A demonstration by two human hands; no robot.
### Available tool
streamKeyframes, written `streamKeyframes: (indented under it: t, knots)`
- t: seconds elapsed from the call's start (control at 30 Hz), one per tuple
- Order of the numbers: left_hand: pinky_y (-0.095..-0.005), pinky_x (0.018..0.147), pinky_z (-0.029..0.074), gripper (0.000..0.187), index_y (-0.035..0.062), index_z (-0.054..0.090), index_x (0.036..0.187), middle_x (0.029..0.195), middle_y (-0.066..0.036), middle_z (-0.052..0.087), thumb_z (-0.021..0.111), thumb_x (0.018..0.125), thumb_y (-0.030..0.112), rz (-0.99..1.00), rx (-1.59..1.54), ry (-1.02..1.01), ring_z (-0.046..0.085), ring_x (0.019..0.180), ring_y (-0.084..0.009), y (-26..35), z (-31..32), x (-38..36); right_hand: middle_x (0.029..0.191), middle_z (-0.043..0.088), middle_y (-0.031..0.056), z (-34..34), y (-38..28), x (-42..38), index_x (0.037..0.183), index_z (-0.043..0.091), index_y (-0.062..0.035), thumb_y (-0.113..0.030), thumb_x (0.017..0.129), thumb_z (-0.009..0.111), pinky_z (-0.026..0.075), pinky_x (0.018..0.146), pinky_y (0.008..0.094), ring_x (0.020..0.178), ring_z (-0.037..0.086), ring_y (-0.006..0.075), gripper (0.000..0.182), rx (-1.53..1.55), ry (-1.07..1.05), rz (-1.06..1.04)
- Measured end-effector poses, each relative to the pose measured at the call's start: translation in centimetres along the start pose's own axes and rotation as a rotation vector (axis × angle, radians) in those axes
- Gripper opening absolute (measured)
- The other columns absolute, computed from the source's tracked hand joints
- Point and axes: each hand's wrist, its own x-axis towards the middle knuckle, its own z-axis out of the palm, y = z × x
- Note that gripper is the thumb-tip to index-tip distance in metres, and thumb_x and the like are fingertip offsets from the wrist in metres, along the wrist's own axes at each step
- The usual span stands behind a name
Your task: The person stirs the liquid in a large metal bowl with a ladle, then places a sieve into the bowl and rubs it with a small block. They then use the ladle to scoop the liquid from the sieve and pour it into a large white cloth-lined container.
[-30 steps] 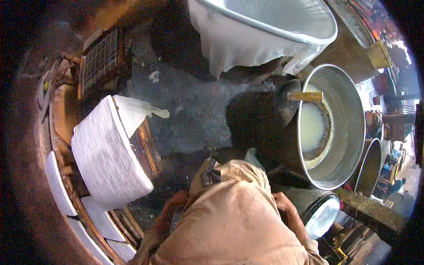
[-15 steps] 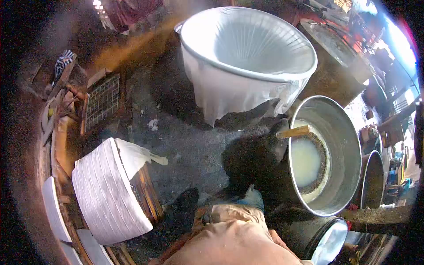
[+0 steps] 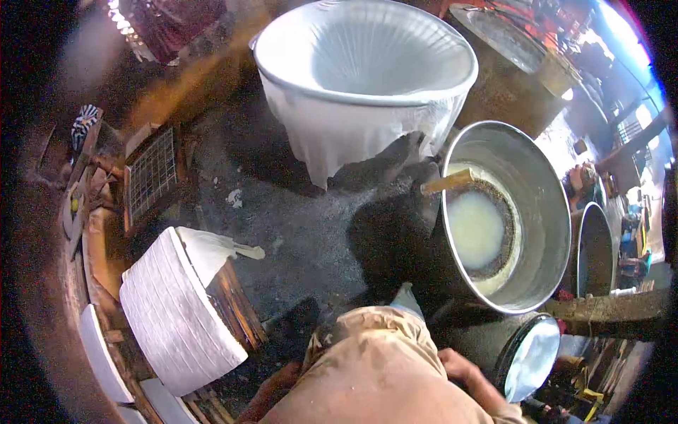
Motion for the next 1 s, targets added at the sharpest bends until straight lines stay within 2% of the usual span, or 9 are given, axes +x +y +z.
streamKeyframes:
  t: [0.13, 0.17, 0.23, 0.37, 0.5, 0.6, 0.73, 0.87, 1.0]
  knots:
    - [-0.0351, 0.074, 0.044, 0.028, 0.0014, 0.055, 0.099, 0.094, -0.014, 0.059, 0.053, 0.079, 0.022, -0.046, -0.108, -0.062, 0.057, 0.083, -0.0229, 3.3, -3.2, -1.1, 0.081, 0.064, 0.0087, -7.2, -6.2, 2.3, 0.085, 0.063, -0.0034, -0.018, 0.071, 0.062, 0.046, 0.065, 0.0297, 0.069, 0.057, 0.0122, 0.02, -0.359, -0.131, -0.108]
    - [-0.035, 0.074, 0.044, 0.029, 0.0013, 0.055, 0.099, 0.094, -0.014, 0.059, 0.053, 0.079, 0.022, -0.072, -0.173, -0.084, 0.057, 0.083, -0.0227, 4.7, -4.0, -1.6, 0.076, 0.063, 0.0103, -9.3, -5.2, 4.7, 0.081, 0.064, -0.006, -0.017, 0.072, 0.059, 0.047, 0.063, 0.0291, 0.065, 0.058, 0.0142, 0.015, -0.43, 0.061, -0.25]
    - [-0.0349, 0.075, 0.044, 0.03, 0.0012, 0.054, 0.1, 0.095, -0.014, 0.058, 0.054, 0.079, 0.022, -0.153, -0.391, -0.1, 0.057, 0.083, -0.0224, 8.8, -5.8, -3.0, 0.077, 0.063, 0.011, -13.5, -11.4, 7.6, 0.08, 0.063, -0.0056, -0.014, 0.067, 0.058, 0.047, 0.063, 0.0295, 0.066, 0.06, 0.0175, 0.016, -0.349, 0.464, 0.022]
    - [-0.0347, 0.076, 0.044, 0.031, 0.0009, 0.054, 0.102, 0.097, -0.014, 0.058, 0.054, 0.079, 0.022, -0.127, -0.768, 0.161, 0.057, 0.084, -0.0217, 16.8, -8.4, -1.8, 0.091, 0.056, 0.0136, -21.7, -18.9, 14.8, 0.094, 0.056, -0.0073, -0.014, 0.064, 0.061, 0.042, 0.077, 0.0404, 0.089, 0.052, 0.0299, 0.032, -0.962, 0.813, -0.507]
    - [-0.0309, 0.076, 0.044, 0.031, 0.0014, 0.053, 0.105, 0.098, -0.009, 0.059, 0.058, 0.077, 0.013, 0.212, -0.02, 0.615, 0.056, 0.087, -0.0159, 15.6, -9.7, 6.2, 0.096, 0.055, 0.0093, -27.2, -18.9, 22.6, 0.11, 0.047, -0.0145, -0.026, 0.083, 0.047, 0.041, 0.079, 0.0441, 0.094, 0.052, 0.0239, 0.03, -1.626, 0.8, -0.278]
    - [-0.0281, 0.078, 0.043, 0.03, 0.0009, 0.052, 0.106, 0.099, -0.01, 0.058, 0.058, 0.078, 0.011, 0.251, -0.4, 0.828, 0.055, 0.086, -0.0163, 20.7, -9.1, 11.7, 0.086, 0.058, 0.0099, -28.8, -18.4, 27.2, 0.113, 0.046, -0.0153, -0.032, 0.085, 0.045, 0.044, 0.075, 0.0436, 0.082, 0.058, 0.0255, 0.032, -1.51, 0.344, -0.01]
    - [-0.0277, 0.078, 0.043, 0.034, 0.0007, 0.051, 0.108, 0.1, -0.01, 0.058, 0.058, 0.08, 0.018, 0.27, -0.393, 0.742, 0.055, 0.087, -0.0157, 24.8, -6.1, 18.2, 0.082, 0.06, 0.0115, -30.5, -21.1, 24.4, 0.123, 0.042, -0.0244, -0.024, 0.082, 0.051, 0.05, 0.064, 0.0405, 0.077, 0.06, 0.0265, 0.042, -1.387, 0.329, -0.27]
    - [-0.0282, 0.075, 0.045, 0.032, 0.0021, 0.053, 0.107, 0.096, -0.008, 0.059, 0.056, 0.082, 0.022, 0.216, -0.229, 0.471, 0.056, 0.085, -0.0156, 29.2, -5.8, 26.0, 0.068, 0.058, 0.0135, -35.5, -20.3, 15.8, 0.101, 0.044, -0.0152, -0.013, 0.063, 0.06, 0.046, 0.056, 0.0427, 0.065, 0.059, 0.033, 0.041, -0.906, 0.572, -0.361]
    - [-0.0276, 0.076, 0.044, 0.031, 0.0022, 0.052, 0.108, 0.097, -0.011, 0.059, 0.055, 0.082, 0.02, 0.311, 0.103, 0.546, 0.057, 0.089, -0.019, 37.9, -6.5, 32.4, 0.079, 0.058, 0.0197, -40.5, -12.5, 10.3, 0.099, 0.047, -0.003, -0.012, 0.063, 0.057, 0.045, 0.069, 0.0406, 0.077, 0.056, 0.0366, 0.038, -0.384, 0.85, -0.643]
